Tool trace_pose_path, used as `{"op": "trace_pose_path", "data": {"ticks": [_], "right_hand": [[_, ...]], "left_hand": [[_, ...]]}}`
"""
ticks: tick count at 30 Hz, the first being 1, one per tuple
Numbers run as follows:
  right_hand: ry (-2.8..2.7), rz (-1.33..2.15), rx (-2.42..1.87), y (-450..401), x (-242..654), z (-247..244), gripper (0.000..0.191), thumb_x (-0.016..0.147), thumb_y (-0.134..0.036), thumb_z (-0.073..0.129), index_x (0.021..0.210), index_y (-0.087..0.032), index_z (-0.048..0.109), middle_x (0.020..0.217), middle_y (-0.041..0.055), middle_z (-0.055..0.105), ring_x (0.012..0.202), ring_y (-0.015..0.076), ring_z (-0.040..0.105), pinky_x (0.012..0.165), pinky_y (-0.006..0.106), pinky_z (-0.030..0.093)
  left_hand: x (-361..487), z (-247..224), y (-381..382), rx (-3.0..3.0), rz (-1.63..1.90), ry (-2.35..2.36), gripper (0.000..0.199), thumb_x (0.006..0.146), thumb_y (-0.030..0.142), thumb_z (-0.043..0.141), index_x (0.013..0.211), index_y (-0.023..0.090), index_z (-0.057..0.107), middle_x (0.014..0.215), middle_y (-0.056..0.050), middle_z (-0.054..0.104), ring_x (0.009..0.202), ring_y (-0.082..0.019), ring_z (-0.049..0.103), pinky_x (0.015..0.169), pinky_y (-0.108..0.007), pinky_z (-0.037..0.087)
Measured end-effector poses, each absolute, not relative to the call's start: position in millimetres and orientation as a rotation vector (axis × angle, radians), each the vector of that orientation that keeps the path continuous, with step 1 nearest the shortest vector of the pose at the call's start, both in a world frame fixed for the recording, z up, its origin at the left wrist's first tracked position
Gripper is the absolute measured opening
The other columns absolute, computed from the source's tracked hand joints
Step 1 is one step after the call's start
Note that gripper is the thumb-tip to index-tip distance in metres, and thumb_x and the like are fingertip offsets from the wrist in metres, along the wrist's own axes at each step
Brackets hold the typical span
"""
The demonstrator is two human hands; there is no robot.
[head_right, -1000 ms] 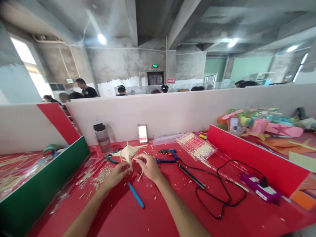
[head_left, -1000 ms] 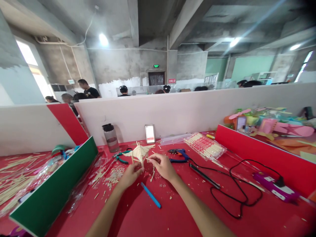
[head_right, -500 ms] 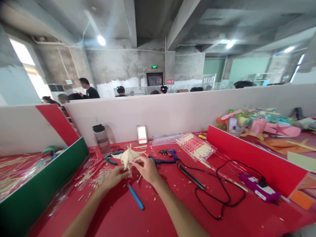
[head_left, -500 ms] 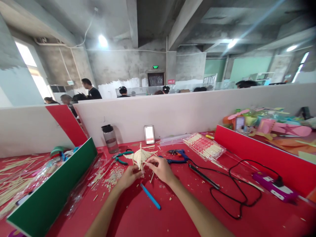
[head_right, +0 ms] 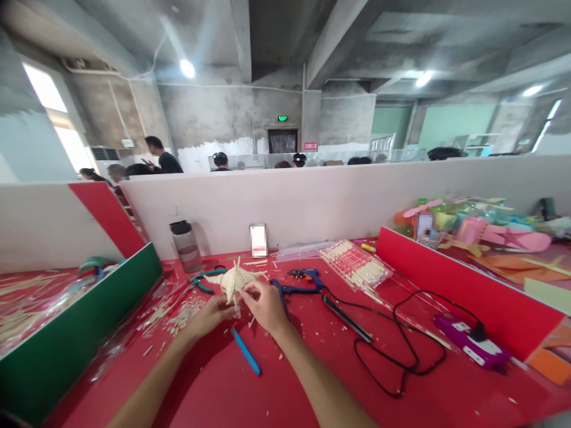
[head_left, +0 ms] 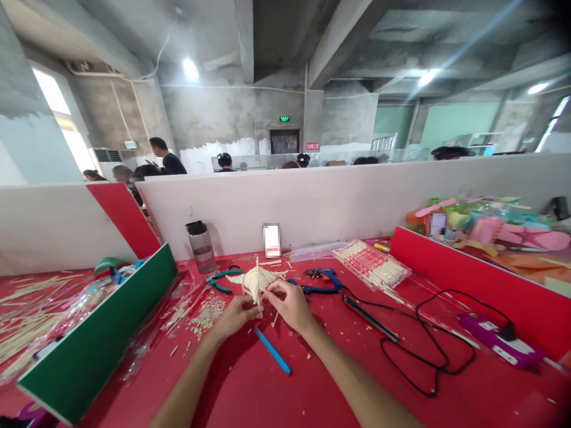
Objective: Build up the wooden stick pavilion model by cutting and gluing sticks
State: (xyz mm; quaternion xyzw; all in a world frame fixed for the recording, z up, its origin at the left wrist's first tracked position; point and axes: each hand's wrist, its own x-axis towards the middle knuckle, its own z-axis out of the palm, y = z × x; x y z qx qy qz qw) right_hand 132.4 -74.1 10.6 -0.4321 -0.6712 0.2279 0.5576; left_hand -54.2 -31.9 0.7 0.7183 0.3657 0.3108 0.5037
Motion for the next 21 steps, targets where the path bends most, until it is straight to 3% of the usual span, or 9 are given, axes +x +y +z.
{"op": "trace_pose_path", "data": {"ticks": [21], "right_hand": [[-1.567, 0.540, -0.993, -74.5, 130.8, 8.2, 0.012, 0.089, -0.030, 0.063, 0.087, -0.020, 0.068, 0.083, 0.0039, 0.074, 0.077, 0.0188, 0.071, 0.072, 0.026, 0.053]], "left_hand": [[-54.0, 1.6, -31.7, 1.787, 0.755, 0.894, 0.040, 0.072, 0.052, 0.071, 0.068, 0.013, 0.065, 0.062, -0.001, 0.061, 0.059, -0.014, 0.051, 0.060, -0.025, 0.038]]}}
